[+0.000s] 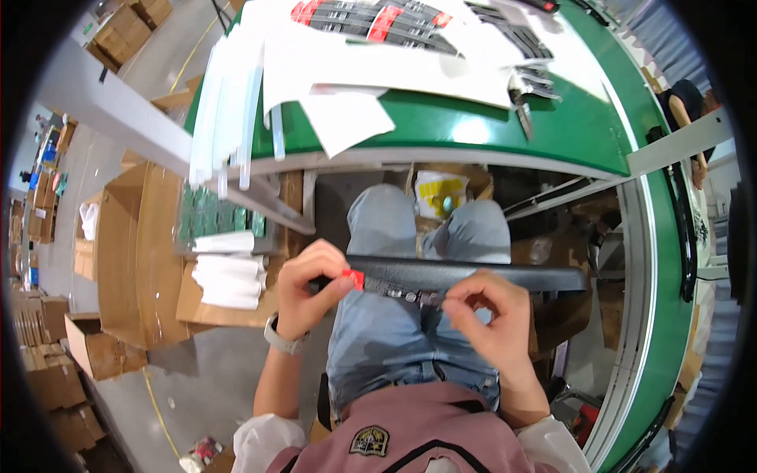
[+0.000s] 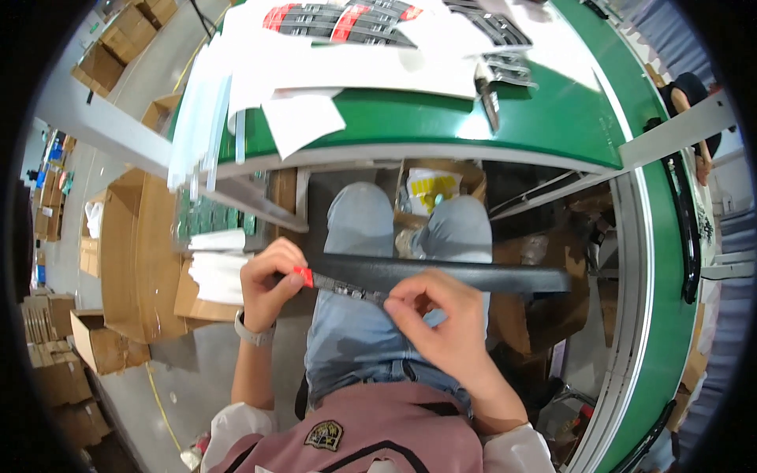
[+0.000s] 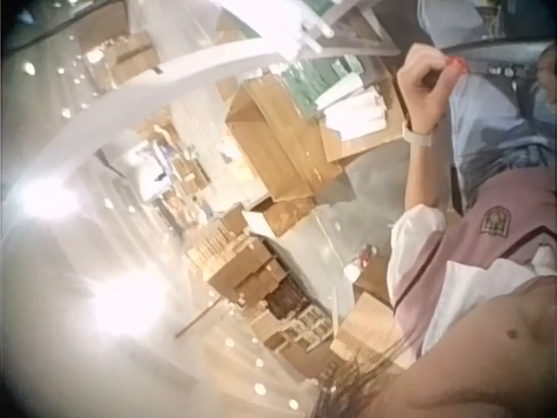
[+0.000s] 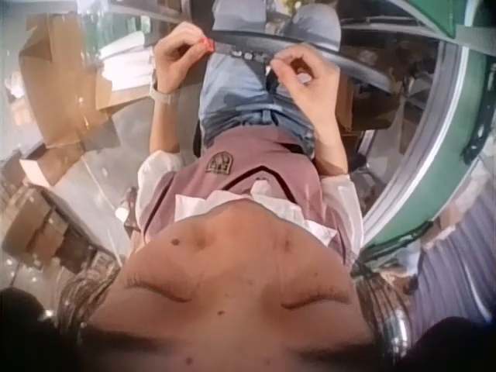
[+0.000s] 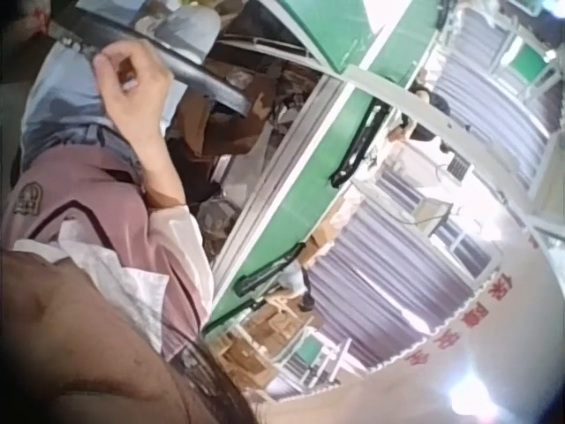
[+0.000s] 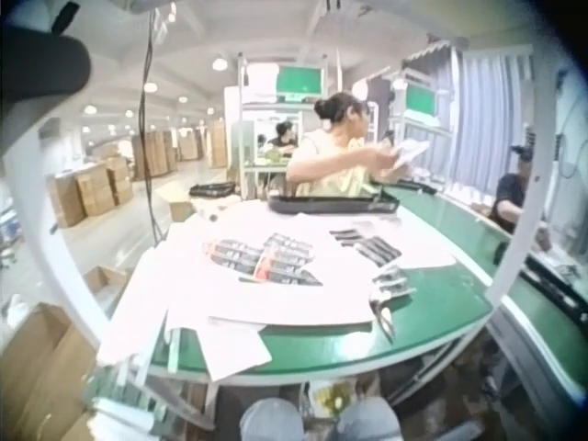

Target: Applying warning stickers to plastic automotive components on an assembly line.

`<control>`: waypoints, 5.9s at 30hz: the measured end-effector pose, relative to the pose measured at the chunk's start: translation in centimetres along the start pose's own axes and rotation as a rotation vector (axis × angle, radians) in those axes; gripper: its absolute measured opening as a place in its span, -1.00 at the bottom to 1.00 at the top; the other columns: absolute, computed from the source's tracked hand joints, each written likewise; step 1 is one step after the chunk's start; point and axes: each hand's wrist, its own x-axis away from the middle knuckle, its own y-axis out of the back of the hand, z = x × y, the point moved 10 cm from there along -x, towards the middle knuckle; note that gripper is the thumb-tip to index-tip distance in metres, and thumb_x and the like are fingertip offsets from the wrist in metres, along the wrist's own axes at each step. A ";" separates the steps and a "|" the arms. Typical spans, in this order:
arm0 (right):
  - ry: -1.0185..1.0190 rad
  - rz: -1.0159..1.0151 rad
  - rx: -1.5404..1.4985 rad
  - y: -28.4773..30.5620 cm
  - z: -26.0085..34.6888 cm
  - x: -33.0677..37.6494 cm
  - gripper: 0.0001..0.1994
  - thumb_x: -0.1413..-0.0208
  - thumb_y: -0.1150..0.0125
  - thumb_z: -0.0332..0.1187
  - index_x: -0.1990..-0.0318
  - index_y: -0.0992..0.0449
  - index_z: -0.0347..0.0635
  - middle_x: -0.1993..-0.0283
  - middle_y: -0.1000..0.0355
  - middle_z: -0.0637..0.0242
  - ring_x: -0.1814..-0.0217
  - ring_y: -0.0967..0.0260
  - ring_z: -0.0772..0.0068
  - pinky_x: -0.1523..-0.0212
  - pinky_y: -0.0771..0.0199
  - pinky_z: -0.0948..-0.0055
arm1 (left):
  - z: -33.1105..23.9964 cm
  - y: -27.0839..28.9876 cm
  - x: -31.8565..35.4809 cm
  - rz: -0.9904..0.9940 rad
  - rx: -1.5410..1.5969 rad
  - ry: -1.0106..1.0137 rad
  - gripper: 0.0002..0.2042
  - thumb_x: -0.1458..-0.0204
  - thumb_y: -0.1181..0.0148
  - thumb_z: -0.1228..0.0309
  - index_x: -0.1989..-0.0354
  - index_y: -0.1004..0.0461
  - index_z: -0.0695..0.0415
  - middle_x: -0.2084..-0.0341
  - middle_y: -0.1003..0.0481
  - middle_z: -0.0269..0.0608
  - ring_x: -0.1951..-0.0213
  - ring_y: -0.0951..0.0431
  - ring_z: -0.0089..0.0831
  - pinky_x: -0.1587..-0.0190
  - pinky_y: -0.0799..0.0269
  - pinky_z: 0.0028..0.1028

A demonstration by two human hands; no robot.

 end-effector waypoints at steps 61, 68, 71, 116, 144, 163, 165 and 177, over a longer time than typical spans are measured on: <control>-0.211 -0.019 0.251 -3.1 -4.0 -2.1 -0.88 0.01 -0.30 -0.61 0.45 -0.44 -0.33 0.57 -0.37 0.49 0.67 -0.19 0.86 0.67 -0.02 0.77 | 4.2 2.3 3.4 -0.311 -0.141 0.233 -0.64 0.13 -0.35 0.48 0.65 -0.17 0.13 0.27 -0.33 -0.15 0.18 -0.37 -0.36 0.00 -0.34 -0.37; -0.157 -0.001 0.288 -3.2 -3.7 -1.9 -0.89 0.03 -0.31 -0.61 0.44 -0.46 -0.33 0.58 -0.38 0.47 0.66 -0.22 0.85 0.64 -0.07 0.77 | 4.3 2.2 3.7 -0.317 -0.129 0.230 -0.63 0.13 -0.35 0.47 0.65 -0.16 0.12 0.26 -0.32 -0.15 0.16 -0.36 -0.35 -0.02 -0.33 -0.34; -0.136 0.003 0.309 -3.3 -3.4 -2.0 -0.89 0.03 -0.31 -0.61 0.44 -0.46 -0.33 0.58 -0.38 0.46 0.66 -0.23 0.84 0.63 -0.09 0.77 | 4.2 2.2 3.8 -0.321 -0.139 0.233 -0.63 0.13 -0.35 0.47 0.65 -0.16 0.12 0.26 -0.33 -0.15 0.16 -0.37 -0.35 0.00 -0.33 -0.35; 0.377 -0.412 1.028 22.4 2.8 18.4 -0.69 0.22 -0.25 -0.52 0.19 -0.53 -0.19 0.44 -0.41 0.26 0.48 -0.42 0.18 0.50 -0.44 0.31 | 5.4 11.3 4.0 -0.737 0.136 0.057 -0.80 -0.17 -0.01 0.32 0.43 -0.40 0.18 0.38 -0.37 -0.32 0.27 -0.35 -0.57 0.13 -0.30 -0.51; -1.518 -1.810 1.602 48.8 -0.7 62.2 -0.75 -0.06 -0.06 -0.31 0.17 -0.59 -0.18 0.14 -0.52 0.11 0.03 -0.48 -0.03 0.14 -0.57 0.05 | 10.7 -3.2 5.0 -0.352 0.257 0.595 -0.80 -0.16 -0.08 0.39 0.52 -0.39 0.11 0.62 -0.36 -0.40 0.52 -0.36 -0.56 0.40 -0.31 -0.55; 0.014 -1.737 0.199 45.6 -9.6 67.3 -0.87 -0.07 -0.09 -0.51 0.50 -0.39 -0.13 0.48 -0.29 0.55 0.42 -0.26 0.68 0.34 -0.25 0.60 | 10.2 -12.2 -0.5 -0.108 0.513 0.495 -0.82 -0.17 -0.08 0.41 0.50 -0.34 0.11 0.53 -0.38 -0.35 0.44 -0.38 -0.54 0.26 -0.40 -0.48; 0.098 -1.567 0.061 43.6 -5.6 58.9 -0.90 -0.12 -0.10 -0.49 0.23 -0.51 -0.26 0.34 -0.42 0.50 0.35 -0.31 0.65 0.29 -0.28 0.60 | 8.9 -12.6 -0.6 0.028 0.512 0.463 -0.83 -0.19 -0.07 0.37 0.45 -0.38 0.13 0.48 -0.42 -0.32 0.38 -0.44 -0.50 0.20 -0.45 -0.45; -0.231 -0.371 0.270 25.9 -3.9 15.9 -0.71 0.09 -0.17 -0.54 0.14 -0.58 -0.37 0.35 -0.54 0.36 0.28 -0.42 0.62 0.23 -0.40 0.56 | 2.3 -5.2 0.8 0.398 0.890 0.463 -0.25 -0.20 0.25 -0.24 -0.21 -0.32 0.26 -0.14 -0.38 -0.15 -0.15 -0.40 -0.30 -0.29 -0.18 -0.37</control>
